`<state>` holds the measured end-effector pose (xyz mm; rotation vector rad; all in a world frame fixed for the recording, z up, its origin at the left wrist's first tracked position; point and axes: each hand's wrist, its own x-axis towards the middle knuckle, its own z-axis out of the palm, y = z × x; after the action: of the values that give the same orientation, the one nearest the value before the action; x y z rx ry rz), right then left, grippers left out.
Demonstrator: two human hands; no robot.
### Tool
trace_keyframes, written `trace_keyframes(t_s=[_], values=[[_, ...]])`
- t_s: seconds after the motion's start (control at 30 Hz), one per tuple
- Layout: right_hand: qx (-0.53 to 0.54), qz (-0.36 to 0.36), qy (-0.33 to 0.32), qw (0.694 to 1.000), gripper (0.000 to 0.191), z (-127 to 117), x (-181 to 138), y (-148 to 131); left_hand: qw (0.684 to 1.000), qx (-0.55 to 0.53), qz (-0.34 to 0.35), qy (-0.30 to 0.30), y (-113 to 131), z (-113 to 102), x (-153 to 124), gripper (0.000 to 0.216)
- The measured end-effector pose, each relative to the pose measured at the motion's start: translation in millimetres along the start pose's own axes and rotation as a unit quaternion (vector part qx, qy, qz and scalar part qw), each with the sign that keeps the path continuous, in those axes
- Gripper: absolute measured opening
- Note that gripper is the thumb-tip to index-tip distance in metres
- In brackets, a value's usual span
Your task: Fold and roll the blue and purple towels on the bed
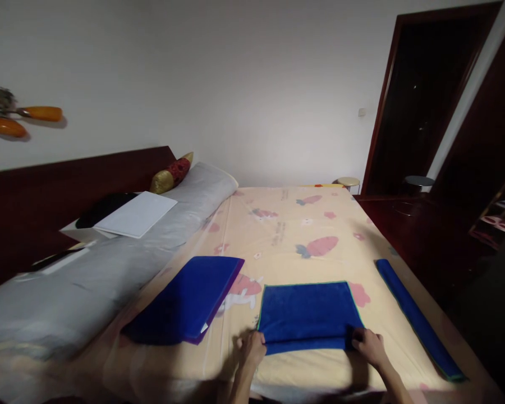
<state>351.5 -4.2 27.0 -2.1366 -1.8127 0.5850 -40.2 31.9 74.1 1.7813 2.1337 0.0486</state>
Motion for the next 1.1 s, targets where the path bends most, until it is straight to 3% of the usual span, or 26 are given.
trace_keyframes(t_s=[0.17,0.3,0.37,0.43,0.5,0.57,0.67,0.8,0.9,0.97,1.1], values=[[-0.016,0.053,0.041,0.998,0.026,-6,-7,18,0.998,-0.016,-0.043,0.035,-12,0,-5,0.018],[-0.049,0.061,0.104,0.992,0.031,7,-18,-3,0.992,0.006,-0.043,0.118,0,15,-22,0.037],[-0.053,-0.028,0.134,0.989,0.038,25,-23,-34,0.985,0.017,0.036,0.170,21,36,-31,0.047],[-0.039,-0.155,0.132,0.978,0.045,45,-28,-71,0.965,0.012,0.179,0.192,47,62,-38,0.052],[-0.026,-0.216,0.114,0.969,0.048,63,-32,-101,0.938,0.002,0.297,0.182,67,85,-41,0.055],[-0.022,-0.247,0.106,0.963,0.048,74,-33,-111,0.918,0.004,0.354,0.180,73,97,-39,0.055],[-0.032,-0.263,0.146,0.953,0.044,74,-29,-81,0.914,0.037,0.354,0.195,46,94,-30,0.051],[-0.051,-0.200,0.240,0.948,0.042,62,-21,-11,0.935,0.078,0.237,0.251,-10,77,-18,0.049],[-0.049,-0.162,0.267,0.949,0.043,60,-20,-1,0.942,0.074,0.150,0.291,-12,76,-18,0.052],[-0.038,-0.170,0.242,0.955,0.044,64,-22,-24,0.948,0.054,0.167,0.264,10,80,-24,0.059],[0.005,-0.283,0.099,0.954,0.047,73,-26,-89,0.928,-0.008,0.356,0.110,67,88,-34,0.058]])
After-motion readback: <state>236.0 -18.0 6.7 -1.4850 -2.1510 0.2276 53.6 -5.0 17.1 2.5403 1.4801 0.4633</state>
